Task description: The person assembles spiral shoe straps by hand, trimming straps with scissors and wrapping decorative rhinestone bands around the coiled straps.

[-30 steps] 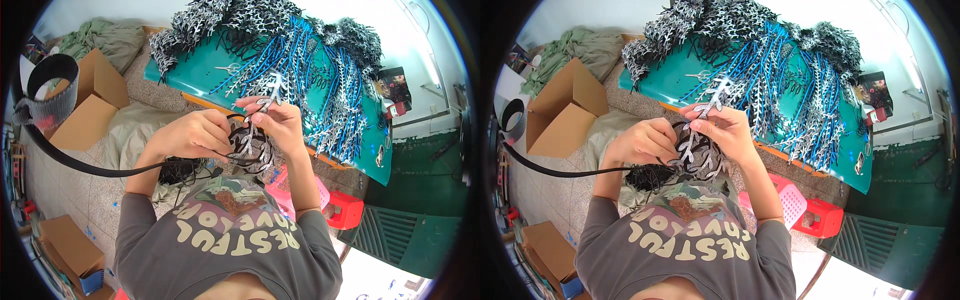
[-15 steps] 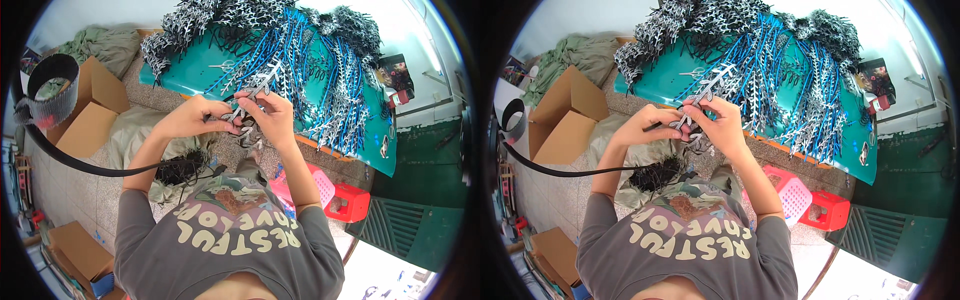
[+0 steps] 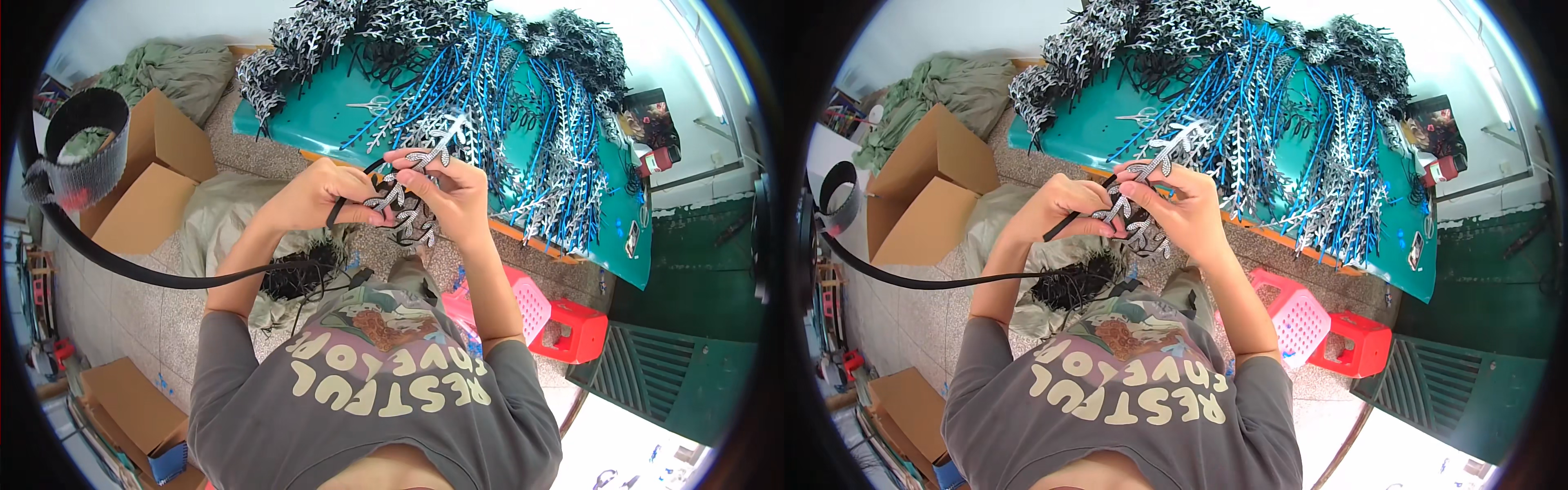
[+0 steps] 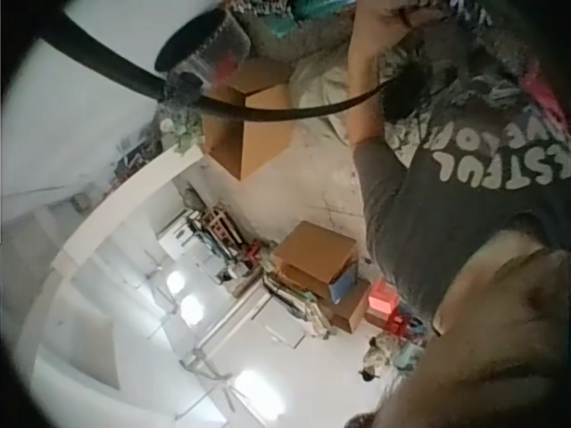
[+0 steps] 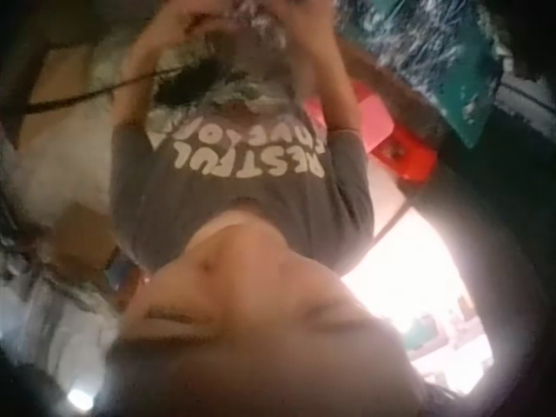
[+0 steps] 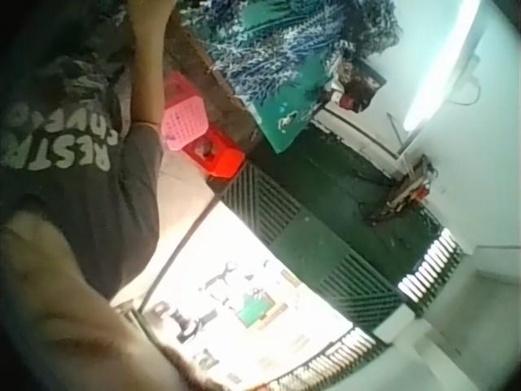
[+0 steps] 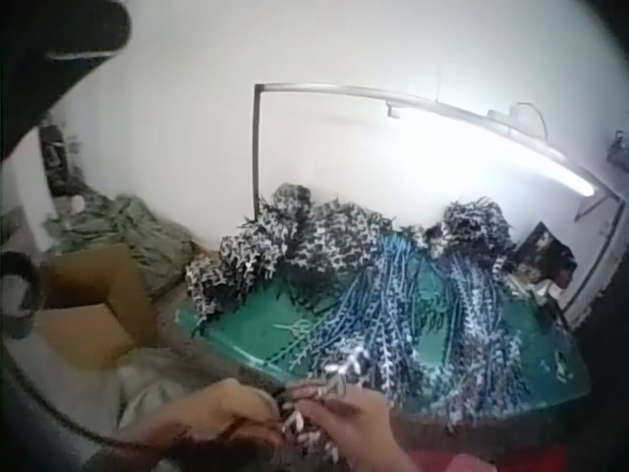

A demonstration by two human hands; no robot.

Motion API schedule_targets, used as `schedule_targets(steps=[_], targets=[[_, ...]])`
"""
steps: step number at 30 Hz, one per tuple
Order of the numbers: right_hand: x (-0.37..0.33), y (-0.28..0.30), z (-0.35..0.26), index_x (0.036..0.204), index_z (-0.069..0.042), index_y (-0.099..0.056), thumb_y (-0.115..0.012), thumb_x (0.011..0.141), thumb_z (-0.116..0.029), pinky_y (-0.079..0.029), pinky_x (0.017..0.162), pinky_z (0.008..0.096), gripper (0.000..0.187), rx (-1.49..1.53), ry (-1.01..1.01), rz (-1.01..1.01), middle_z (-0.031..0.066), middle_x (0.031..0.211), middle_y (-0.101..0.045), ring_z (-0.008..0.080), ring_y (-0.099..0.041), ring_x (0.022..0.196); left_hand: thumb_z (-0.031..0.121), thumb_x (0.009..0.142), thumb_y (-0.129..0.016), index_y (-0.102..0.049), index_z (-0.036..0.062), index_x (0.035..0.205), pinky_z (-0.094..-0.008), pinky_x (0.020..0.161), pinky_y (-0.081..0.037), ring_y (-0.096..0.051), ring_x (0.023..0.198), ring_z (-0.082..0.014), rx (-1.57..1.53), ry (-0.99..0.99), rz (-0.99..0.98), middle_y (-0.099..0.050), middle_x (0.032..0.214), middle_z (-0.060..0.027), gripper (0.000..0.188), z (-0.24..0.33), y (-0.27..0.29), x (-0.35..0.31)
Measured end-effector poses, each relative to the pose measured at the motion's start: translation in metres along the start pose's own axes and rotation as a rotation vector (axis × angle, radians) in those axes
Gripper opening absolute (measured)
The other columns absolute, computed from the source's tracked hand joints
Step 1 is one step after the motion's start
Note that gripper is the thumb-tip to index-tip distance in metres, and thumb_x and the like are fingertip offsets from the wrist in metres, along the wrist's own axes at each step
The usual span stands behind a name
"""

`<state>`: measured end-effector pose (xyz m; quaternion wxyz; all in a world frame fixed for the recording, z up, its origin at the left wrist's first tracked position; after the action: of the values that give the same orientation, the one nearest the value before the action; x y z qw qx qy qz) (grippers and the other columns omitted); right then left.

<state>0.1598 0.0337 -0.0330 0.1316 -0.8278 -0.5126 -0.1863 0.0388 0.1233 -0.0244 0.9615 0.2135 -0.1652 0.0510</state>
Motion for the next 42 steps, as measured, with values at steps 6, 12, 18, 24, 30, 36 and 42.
schedule_targets(steps=[6, 12, 18, 24, 30, 36, 42], targets=[[-0.003, 0.002, 0.012, 0.085, 0.0, -0.065, -0.068, 0.073, -0.004, -0.048, 0.073, 0.0265, 0.012, -0.01, -0.046, -0.002, 0.0101, 0.088, -0.065, 0.0152, -0.061, 0.084, 0.019, 0.069, -0.074, -0.061, -0.0002, 0.102, -0.0327, 0.072, -0.045, -0.059, 0.084, -0.0235, 0.041, 0.101, -0.12, -0.062, 0.097, -0.0137, 0.04, -0.006, 0.006, -0.005], [-0.004, -0.005, 0.015, 0.082, -0.001, -0.065, -0.07, 0.07, -0.005, -0.05, 0.065, 0.0269, 0.013, -0.379, 0.129, 0.062, 0.012, 0.087, -0.065, 0.0202, -0.064, 0.079, 0.058, 0.076, -0.053, -0.045, -0.0079, 0.12, -0.0341, 0.099, -0.029, -0.05, 0.106, -0.0225, -0.422, 0.306, -0.345, -0.054, 0.116, -0.0154, 0.08, -0.041, 0.019, -0.001], [-0.006, -0.008, 0.016, 0.082, -0.001, -0.065, -0.069, 0.07, -0.003, -0.049, 0.067, 0.0256, 0.012, -0.382, 0.104, 0.055, 0.0095, 0.088, -0.065, 0.0171, -0.063, 0.076, 0.06, 0.081, -0.045, -0.054, -0.007, 0.11, -0.034, 0.095, -0.034, -0.056, 0.098, -0.0198, -0.524, 0.421, -0.295, -0.06, 0.104, -0.0168, 0.073, -0.061, 0.029, 0.008], [-0.015, -0.002, 0.017, 0.085, -0.005, -0.066, -0.068, 0.071, -0.006, -0.049, 0.062, 0.0275, 0.014, -0.447, 0.2, 0.136, 0.0097, 0.089, -0.064, 0.0206, -0.063, 0.072, 0.022, 0.075, -0.067, -0.067, 0.0084, 0.088, -0.0444, 0.105, -0.016, -0.058, 0.069, -0.0092, 0.103, 0.346, -0.26, -0.067, 0.075, -0.0009, 0.019, -0.039, 0.005, 0.025], [-0.031, -0.003, 0.007, 0.121, -0.008, -0.051, -0.07, 0.071, -0.02, -0.029, 0.094, 0.0416, 0.055, -0.764, 0.243, 0.03, 0.0195, 0.131, -0.038, 0.0328, -0.041, 0.116, 0.017, 0.072, -0.069, -0.07, 0.0118, 0.083, -0.0458, 0.105, -0.016, -0.058, 0.067, -0.0097, 0.2, 0.328, -0.063, -0.067, 0.074, -0.001, 0.012, -0.033, 0.004, 0.018], [-0.027, 0.026, -0.01, 0.121, 0.005, -0.045, -0.062, 0.079, -0.013, -0.033, 0.095, 0.034, 0.048, -0.128, 0.027, 0.192, 0.0164, 0.118, -0.051, 0.023, -0.047, 0.112, 0.018, 0.071, -0.069, -0.07, 0.0103, 0.08, -0.0444, 0.104, -0.018, -0.06, 0.07, -0.0137, 0.193, 0.2, -0.085, -0.066, 0.074, -0.0015, 0.012, -0.015, -0.007, 0.016], [-0.02, 0.037, -0.023, 0.092, 0.002, -0.064, -0.059, 0.083, -0.006, -0.044, 0.074, 0.0228, 0.014, 0.069, -0.051, 0.099, 0.0089, 0.092, -0.064, 0.0119, -0.058, 0.083, 0.021, 0.072, -0.069, -0.069, 0.0132, 0.08, -0.0437, 0.102, -0.022, -0.06, 0.072, -0.0128, 0.204, -0.014, -0.119, -0.064, 0.071, 0.0006, 0.011, -0.006, -0.013, 0.008]])
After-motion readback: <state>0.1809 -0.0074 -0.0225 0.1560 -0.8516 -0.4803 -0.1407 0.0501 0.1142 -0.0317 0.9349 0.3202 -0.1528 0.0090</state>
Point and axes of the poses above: each hand's wrist, its own x-axis towards the middle knuckle, its own y-axis out of the back of the hand, z = x × y, the point moved 5 cm from there along x, towards the middle knuckle
